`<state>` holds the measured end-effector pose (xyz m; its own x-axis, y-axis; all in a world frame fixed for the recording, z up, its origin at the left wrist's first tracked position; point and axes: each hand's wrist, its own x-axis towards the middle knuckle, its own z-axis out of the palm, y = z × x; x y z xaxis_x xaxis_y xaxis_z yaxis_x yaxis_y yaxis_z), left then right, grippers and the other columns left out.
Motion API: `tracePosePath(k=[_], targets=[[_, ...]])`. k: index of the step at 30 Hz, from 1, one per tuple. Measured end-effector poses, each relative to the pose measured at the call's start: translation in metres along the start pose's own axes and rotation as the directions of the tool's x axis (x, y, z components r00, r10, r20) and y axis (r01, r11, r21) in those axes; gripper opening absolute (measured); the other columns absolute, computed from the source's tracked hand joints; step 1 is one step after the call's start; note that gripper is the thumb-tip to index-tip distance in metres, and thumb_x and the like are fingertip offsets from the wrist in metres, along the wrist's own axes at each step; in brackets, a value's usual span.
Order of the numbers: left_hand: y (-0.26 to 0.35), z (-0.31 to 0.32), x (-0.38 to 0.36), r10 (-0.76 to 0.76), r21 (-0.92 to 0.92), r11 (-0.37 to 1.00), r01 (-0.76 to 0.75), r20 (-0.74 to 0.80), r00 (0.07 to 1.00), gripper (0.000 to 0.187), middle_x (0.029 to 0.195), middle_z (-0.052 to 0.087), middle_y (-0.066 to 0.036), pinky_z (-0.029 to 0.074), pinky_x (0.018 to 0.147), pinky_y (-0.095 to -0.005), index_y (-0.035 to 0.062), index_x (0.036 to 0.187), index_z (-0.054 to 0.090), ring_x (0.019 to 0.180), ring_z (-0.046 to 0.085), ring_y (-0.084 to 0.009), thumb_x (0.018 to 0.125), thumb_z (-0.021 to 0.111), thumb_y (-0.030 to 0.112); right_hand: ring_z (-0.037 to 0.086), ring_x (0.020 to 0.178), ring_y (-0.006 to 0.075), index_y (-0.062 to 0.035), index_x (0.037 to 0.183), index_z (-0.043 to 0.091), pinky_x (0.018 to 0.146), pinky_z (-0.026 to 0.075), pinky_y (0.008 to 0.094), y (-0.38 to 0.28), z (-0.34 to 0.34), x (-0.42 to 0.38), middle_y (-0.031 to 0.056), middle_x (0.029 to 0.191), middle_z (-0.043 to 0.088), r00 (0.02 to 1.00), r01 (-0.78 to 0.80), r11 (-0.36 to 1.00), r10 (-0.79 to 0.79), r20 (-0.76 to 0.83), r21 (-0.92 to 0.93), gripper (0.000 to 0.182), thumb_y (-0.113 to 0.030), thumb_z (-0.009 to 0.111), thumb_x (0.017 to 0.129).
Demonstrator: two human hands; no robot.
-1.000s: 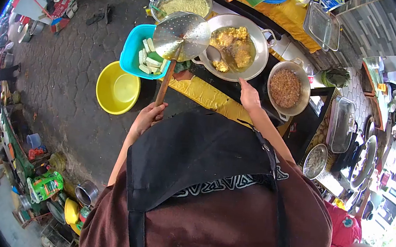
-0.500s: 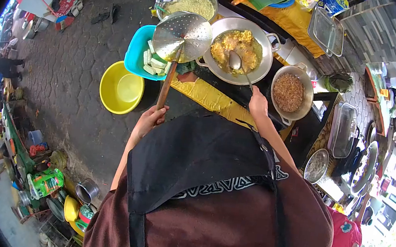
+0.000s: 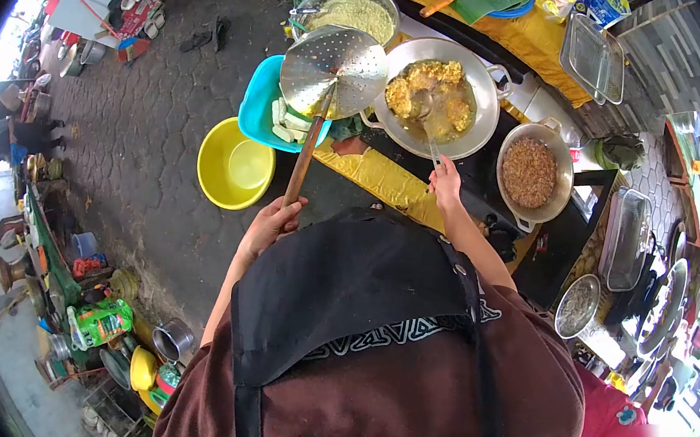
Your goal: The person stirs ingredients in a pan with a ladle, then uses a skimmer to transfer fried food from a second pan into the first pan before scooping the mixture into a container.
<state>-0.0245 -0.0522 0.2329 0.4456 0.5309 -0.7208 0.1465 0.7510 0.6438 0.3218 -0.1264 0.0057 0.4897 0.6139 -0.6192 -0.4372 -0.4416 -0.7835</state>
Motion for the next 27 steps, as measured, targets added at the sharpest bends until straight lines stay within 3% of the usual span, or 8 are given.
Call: tracePosePath(k=[3, 6, 8, 11, 14, 18, 21, 27], targets=[[0.0, 0.001, 0.003, -0.002, 0.005, 1.0, 0.002, 0.0, 1.0, 0.025, 0.061, 0.035, 0.005, 0.025, 0.046, -0.0164, 0.0043, 0.109, 0.051, 0.052, 0.031, -0.0027, 0.089, 0.053, 0.02, 0.046, 0.047, 0.0133, -0.0087, 0.128, 0.042, 0.04, 0.038, 0.0309, -0.007, -0.001, -0.021, 0.005, 0.066, 0.048, 0.996, 0.054, 0.978, -0.067, -0.06, -0.2, 0.036, -0.011, 0.037, 0.093], [0.002, 0.005, 0.004, -0.032, 0.041, 0.999, 0.033, -0.036, 0.999, 0.026, 0.062, 0.036, 0.005, 0.025, 0.047, -0.0167, 0.0037, 0.109, 0.05, 0.054, 0.031, -0.0031, 0.09, 0.052, 0.021, 0.055, 0.059, 0.0222, -0.0101, 0.127, 0.043, 0.052, 0.045, 0.0359, -0.014, -0.003, -0.036, 0.0105, 0.075, 0.057, 0.991, 0.073, 0.908, -0.113, -0.073, -0.414, 0.036, -0.01, 0.039, 0.092], [0.004, 0.008, 0.006, -0.02, 0.067, 0.997, 0.022, -0.039, 0.999, 0.027, 0.063, 0.036, 0.005, 0.024, 0.049, -0.0172, 0.0029, 0.11, 0.049, 0.056, 0.032, -0.0036, 0.091, 0.051, 0.021, 0.055, 0.063, 0.0241, -0.007, 0.123, 0.046, 0.059, 0.046, 0.0347, -0.008, -0.007, -0.035, 0.0125, 0.074, 0.056, 0.876, 0.343, 0.62, -0.483, 0.001, -0.706, 0.034, -0.009, 0.04, 0.089], [0.004, 0.008, 0.011, 0.004, 0.123, 0.992, -0.003, -0.012, 1.0, 0.027, 0.064, 0.036, 0.005, 0.025, 0.05, -0.0177, 0.0021, 0.111, 0.049, 0.057, 0.032, -0.0039, 0.091, 0.05, 0.02, 0.057, 0.081, 0.0308, -0.0045, 0.121, 0.046, 0.076, 0.045, 0.0352, -0.022, -0.003, -0.051, 0.0187, 0.093, 0.059, 0.788, 0.466, 0.503, -0.61, 0.083, -0.728, 0.034, -0.008, 0.042, 0.088], [0.006, 0.012, 0.013, -0.009, 0.056, 0.998, 0.01, -0.017, 1.0, 0.026, 0.064, 0.035, 0.005, 0.025, 0.051, -0.0174, 0.0024, 0.11, 0.049, 0.057, 0.032, -0.0039, 0.091, 0.05, 0.02, 0.057, 0.092, 0.032, -0.0049, 0.122, 0.046, 0.081, 0.045, 0.034, -0.022, -0.006, -0.05, 0.0213, 0.106, 0.057, 0.78, 0.506, 0.475, -0.608, 0.147, -0.72, 0.035, -0.006, 0.044, 0.087], [0.012, 0.014, 0.015, 0.0, 0.085, 0.996, 0.0, 0.004, 1.0, 0.025, 0.064, 0.035, 0.005, 0.024, 0.05, -0.0175, 0.0026, 0.11, 0.05, 0.057, 0.032, -0.004, 0.091, 0.05, 0.02, 0.057, 0.092, 0.034, -0.0063, 0.123, 0.045, 0.078, 0.047, 0.0368, -0.034, -0.01, -0.045, 0.0207, 0.105, 0.057, 0.799, 0.425, 0.449, -0.595, 0.092, -0.786, 0.039, -0.003, 0.046, 0.084], [0.013, 0.013, 0.016, 0.008, 0.078, 0.997, -0.01, 0.022, 1.0, 0.025, 0.064, 0.035, 0.005, 0.025, 0.05, -0.0178, 0.0029, 0.11, 0.05, 0.057, 0.032, -0.004, 0.091, 0.05, 0.019, 0.059, 0.087, 0.0329, -0.0091, 0.129, 0.038, 0.073, 0.049, 0.0413, -0.056, -0.022, -0.032, 0.0198, 0.099, 0.056, 0.829, 0.197, 0.31, -0.559, -0.01, -0.93, 0.052, 0.002, 0.046, 0.079], [0.013, 0.012, 0.015, 0.049, 0.132, 0.99, -0.048, 0.0, 0.999, 0.027, 0.064, 0.036, 0.005, 0.025, 0.05, -0.0183, 0.0019, 0.11, 0.05, 0.057, 0.032, -0.0044, 0.091, 0.051, 0.021, 0.059, 0.09, 0.035, -0.0007, 0.123, 0.041, 0.074, 0.048, 0.0431, -0.092, -0.05, -0.018, 0.0209, 0.1, 0.057, 0.886, 0.026, 0.24, -0.456, -0.09, -0.97, 0.037, -0.008, 0.034, 0.088]])
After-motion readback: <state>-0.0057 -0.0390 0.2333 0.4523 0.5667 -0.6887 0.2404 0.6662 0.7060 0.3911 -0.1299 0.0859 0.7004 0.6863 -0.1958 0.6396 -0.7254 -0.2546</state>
